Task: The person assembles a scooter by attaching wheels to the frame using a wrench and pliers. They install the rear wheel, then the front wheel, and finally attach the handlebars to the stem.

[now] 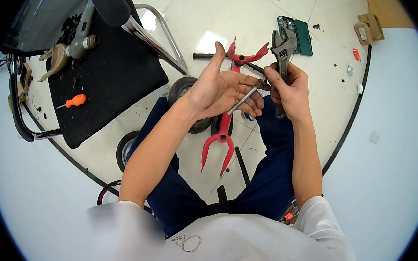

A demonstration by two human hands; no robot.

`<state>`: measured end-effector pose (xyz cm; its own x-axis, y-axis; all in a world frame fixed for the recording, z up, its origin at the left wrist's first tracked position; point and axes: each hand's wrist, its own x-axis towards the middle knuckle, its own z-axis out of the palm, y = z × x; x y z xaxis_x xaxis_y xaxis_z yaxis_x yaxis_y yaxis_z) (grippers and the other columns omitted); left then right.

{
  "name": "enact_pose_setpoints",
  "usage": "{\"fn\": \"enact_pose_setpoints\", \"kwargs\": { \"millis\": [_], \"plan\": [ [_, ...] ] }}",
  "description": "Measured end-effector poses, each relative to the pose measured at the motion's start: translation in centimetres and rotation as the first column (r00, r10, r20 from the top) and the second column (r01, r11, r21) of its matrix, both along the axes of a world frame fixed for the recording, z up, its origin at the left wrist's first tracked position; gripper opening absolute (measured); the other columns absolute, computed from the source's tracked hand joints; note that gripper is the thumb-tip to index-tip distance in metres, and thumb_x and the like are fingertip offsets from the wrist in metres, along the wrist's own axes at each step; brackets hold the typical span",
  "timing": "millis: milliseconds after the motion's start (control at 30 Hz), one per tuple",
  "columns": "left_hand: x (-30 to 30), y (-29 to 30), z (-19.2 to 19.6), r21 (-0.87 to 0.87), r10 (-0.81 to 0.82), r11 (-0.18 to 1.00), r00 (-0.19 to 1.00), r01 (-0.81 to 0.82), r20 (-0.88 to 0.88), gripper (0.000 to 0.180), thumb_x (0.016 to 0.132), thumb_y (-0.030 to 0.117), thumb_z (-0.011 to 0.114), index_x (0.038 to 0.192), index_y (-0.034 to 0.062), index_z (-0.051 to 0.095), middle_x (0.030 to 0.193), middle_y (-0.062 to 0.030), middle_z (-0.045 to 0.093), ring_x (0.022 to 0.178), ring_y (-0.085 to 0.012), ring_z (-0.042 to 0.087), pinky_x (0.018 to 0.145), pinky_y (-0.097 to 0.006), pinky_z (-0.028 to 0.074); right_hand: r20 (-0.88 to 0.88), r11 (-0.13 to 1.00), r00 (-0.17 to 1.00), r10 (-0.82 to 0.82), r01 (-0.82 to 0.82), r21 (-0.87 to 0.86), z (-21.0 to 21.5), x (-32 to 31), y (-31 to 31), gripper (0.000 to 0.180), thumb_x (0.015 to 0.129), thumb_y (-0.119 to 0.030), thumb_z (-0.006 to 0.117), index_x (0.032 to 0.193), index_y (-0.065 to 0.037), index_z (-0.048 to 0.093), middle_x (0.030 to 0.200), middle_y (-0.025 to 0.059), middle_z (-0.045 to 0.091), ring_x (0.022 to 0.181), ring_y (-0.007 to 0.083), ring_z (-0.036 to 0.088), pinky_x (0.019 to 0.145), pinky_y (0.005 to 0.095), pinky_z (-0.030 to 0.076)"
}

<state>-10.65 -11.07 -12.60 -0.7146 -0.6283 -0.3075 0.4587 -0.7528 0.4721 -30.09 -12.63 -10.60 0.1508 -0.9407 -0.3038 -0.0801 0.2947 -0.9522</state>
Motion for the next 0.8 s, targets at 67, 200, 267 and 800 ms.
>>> {"fn": "enact_pose_setpoints", "kwargs": {
  "millis": [67, 200, 267, 800],
  "plan": [
    [0.5, -0.2, -0.7, -0.057, -0.063, 0.996, 0.998, 0.063, 0.011, 0.115, 0.084, 0.085, 0.012, 0.125, -0.0156, 0.048, 0.092, -0.0232, 0.063, 0.089, -0.0313, 0.064, 0.083, -0.040, 0.051, -0.020, 1.000, 1.000, 0.007, -0.007, 0.018, 0.2, 0.2, -0.1, 0.019, 0.088, -0.014, 0.072, 0.091, 0.003, 0.064, 0.065, -0.0008, 0.057, 0.049, 0.0033, 0.045, 0.043, 0.0206, 0.034],
    [-2.2, 1.5, -3.2, -0.675, 0.396, 0.734, 0.761, 0.075, 0.514, 0.074, 0.095, 0.062, 0.044, 0.120, -0.0062, 0.053, 0.087, -0.0180, 0.064, 0.080, -0.0297, 0.065, 0.077, -0.039, 0.051, -0.057, 0.997, 0.998, 0.024, -0.029, -0.076, -0.4, 1.3, 0.1, 0.020, 0.088, -0.016, 0.072, 0.090, 0.003, 0.063, 0.069, -0.0010, 0.059, 0.063, 0.0047, 0.051, 0.055, 0.0222, 0.040],
    [-2.5, 1.8, -0.7, -0.658, 0.439, 0.714, 0.580, 0.238, 0.686, 0.039, 0.099, 0.032, 0.053, 0.116, -0.0030, 0.051, 0.073, -0.0172, 0.060, 0.063, -0.0327, 0.058, 0.066, -0.039, 0.048, -0.158, 0.986, 0.986, 0.056, -0.080, -0.148, -0.8, 0.7, 0.1, 0.021, 0.088, -0.017, 0.071, 0.089, 0.002, 0.062, 0.068, -0.0008, 0.058, 0.062, 0.0048, 0.049, 0.055, 0.0225, 0.039],
    [-1.4, 1.4, 1.7, -0.703, 0.480, 0.695, 0.633, 0.148, 0.608, 0.022, 0.100, 0.018, 0.049, 0.111, -0.0010, 0.051, 0.061, -0.0137, 0.048, 0.051, -0.0246, 0.046, 0.054, -0.034, 0.039, -0.670, 0.840, 0.741, 0.039, -0.387, -0.380, -0.1, -2.4, 2.0, 0.015, 0.086, -0.010, 0.062, 0.098, -0.002, 0.057, 0.083, 0.0160, 0.061, 0.073, 0.0361, 0.060, 0.066, 0.0396, 0.048]
  ]
}}
